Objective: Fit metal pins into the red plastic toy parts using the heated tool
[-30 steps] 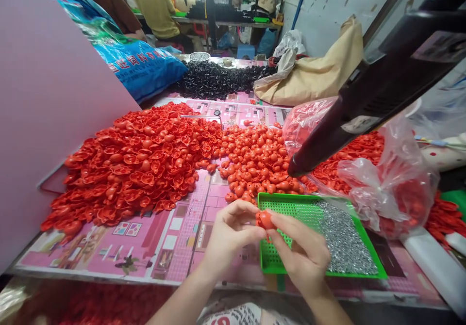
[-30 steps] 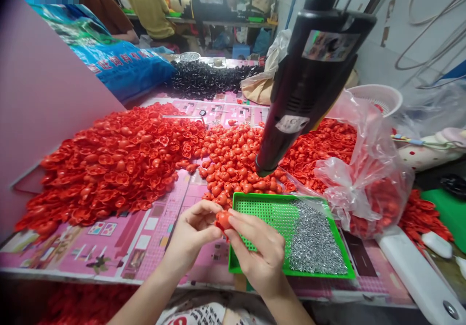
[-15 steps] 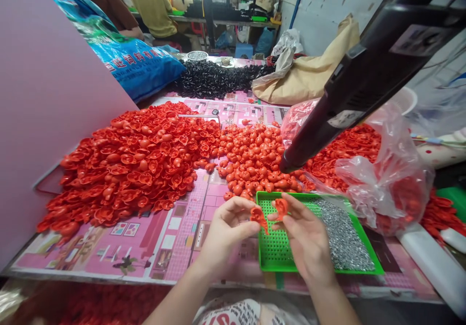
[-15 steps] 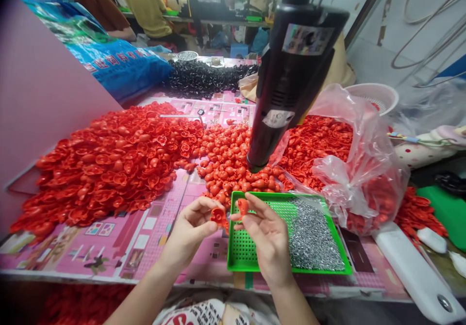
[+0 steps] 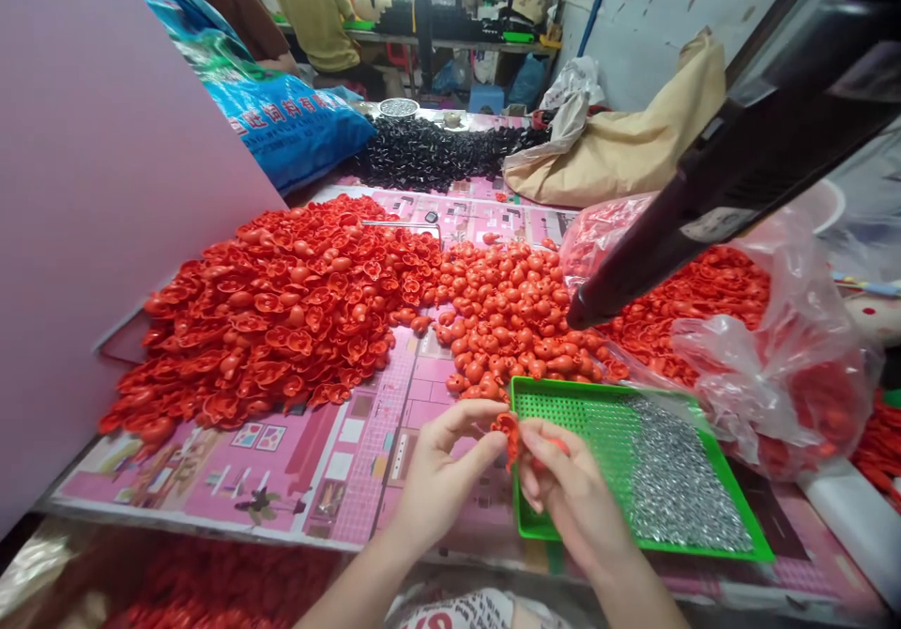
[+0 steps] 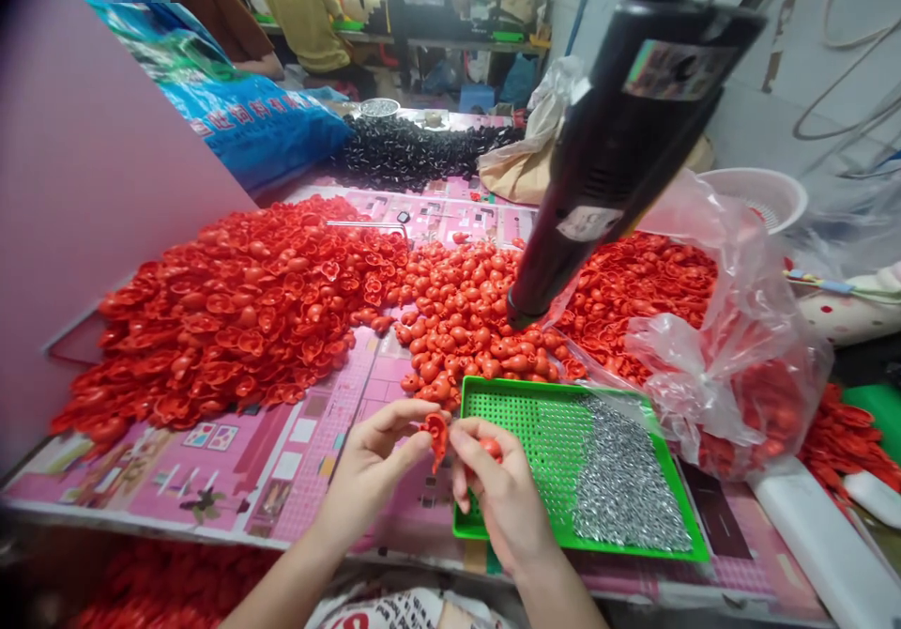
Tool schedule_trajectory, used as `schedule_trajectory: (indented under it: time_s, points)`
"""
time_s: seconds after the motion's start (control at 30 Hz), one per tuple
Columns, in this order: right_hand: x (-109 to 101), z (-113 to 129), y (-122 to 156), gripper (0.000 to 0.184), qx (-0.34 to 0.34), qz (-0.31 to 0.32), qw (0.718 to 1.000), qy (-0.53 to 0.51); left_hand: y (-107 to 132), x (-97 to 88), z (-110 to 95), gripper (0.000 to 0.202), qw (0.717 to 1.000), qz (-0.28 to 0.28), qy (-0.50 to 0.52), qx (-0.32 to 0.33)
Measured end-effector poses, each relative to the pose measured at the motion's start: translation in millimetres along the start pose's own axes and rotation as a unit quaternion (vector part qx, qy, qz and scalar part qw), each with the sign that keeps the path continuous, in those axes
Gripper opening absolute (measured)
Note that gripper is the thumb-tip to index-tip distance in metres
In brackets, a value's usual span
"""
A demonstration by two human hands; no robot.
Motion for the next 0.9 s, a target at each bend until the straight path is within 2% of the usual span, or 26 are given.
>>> schedule_trajectory:
  time_s: [0.13, 0.3, 0.37, 0.43, 0.47, 0.5, 0.53, 0.57, 0.6, 0.67, 0.7, 0.73, 0.8, 0.83, 0.87, 0.9]
  points:
    - [3.7, -14.0, -1.2, 0.036, 0.033, -0.016, 0.999, 0.004, -0.9, 2.4, -0.8, 0.015, 1.000, -0.003, -0.005, 0.030]
    - [5.1, -16.6, 2.6, 0.038, 0.002, -0.023, 1.000, 0.005, 4.4, 9.7, 0.4, 0.017, 0.998, 0.003, -0.017, 0.060]
    - [4.2, -17.2, 6.1, 0.040, -0.008, -0.034, 0.999, 0.012, 6.2, 7.0, -3.1, 0.022, 0.994, -0.004, -0.076, 0.078]
    - [0.7, -17.1, 9.2, 0.039, -0.019, -0.058, 0.998, 0.033, 5.4, -6.5, -10.9, 0.028, 0.973, -0.042, -0.197, 0.112]
    - [-2.1, -16.6, 10.3, 0.038, -0.029, -0.073, 0.996, 0.045, 3.8, -18.1, -16.0, 0.031, 0.949, -0.083, -0.276, 0.129]
    - [-5.5, -15.8, 11.1, 0.037, -0.042, -0.090, 0.993, 0.057, 1.2, -32.1, -21.3, 0.032, 0.913, -0.132, -0.363, 0.136]
    - [-9.0, -14.9, 11.4, 0.037, -0.057, -0.104, 0.991, 0.065, -2.0, -48.0, -26.6, 0.031, 0.863, -0.192, -0.449, 0.130]
    - [-12.3, -14.0, 11.5, 0.036, -0.072, -0.115, 0.988, 0.069, -6.0, -64.7, -30.9, 0.030, 0.805, -0.249, -0.529, 0.097]
    - [-15.1, -13.6, 11.4, 0.036, -0.083, -0.120, 0.987, 0.068, -11.2, -80.1, -34.1, 0.030, 0.750, -0.277, -0.598, 0.054]
    - [-18.2, -13.2, 10.7, 0.037, -0.090, -0.118, 0.987, 0.064, -21.2, -104.4, -38.9, 0.029, 0.660, -0.289, -0.693, -0.016]
    - [-18.3, -12.6, 10.4, 0.036, -0.093, -0.111, 0.987, 0.065, -25.0, -112.1, -40.6, 0.027, 0.635, -0.277, -0.720, -0.035]
    - [-17.7, -11.4, 10.2, 0.035, -0.096, -0.106, 0.987, 0.074, -27.2, -116.6, -42.1, 0.026, 0.622, -0.264, -0.736, -0.042]
    - [-15.1, -6.2, 10.3, 0.031, -0.109, -0.101, 0.981, 0.127, -26.7, -116.7, -44.5, 0.024, 0.619, -0.240, -0.747, -0.036]
    - [-13.3, -1.9, 10.4, 0.028, -0.126, -0.099, 0.972, 0.171, -23.9, -112.9, -45.4, 0.023, 0.635, -0.230, -0.737, -0.020]
    - [-11.1, 3.3, 10.6, 0.026, -0.149, -0.096, 0.959, 0.222, -20.0, -106.9, -45.9, 0.022, 0.665, -0.214, -0.716, 0.005]
    - [-8.6, 8.9, 10.9, 0.023, -0.175, -0.093, 0.941, 0.275, -15.4, -98.8, -45.8, 0.021, 0.708, -0.188, -0.680, 0.037]
Point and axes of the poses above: each hand's wrist, its own y-axis away from the middle knuckle, its own x-axis out of the palm, z = x × y, the point moved 3 cm from there along -y, towards the middle knuckle, and after that the axes turned 9 degrees about z, right-handed, at the moved point
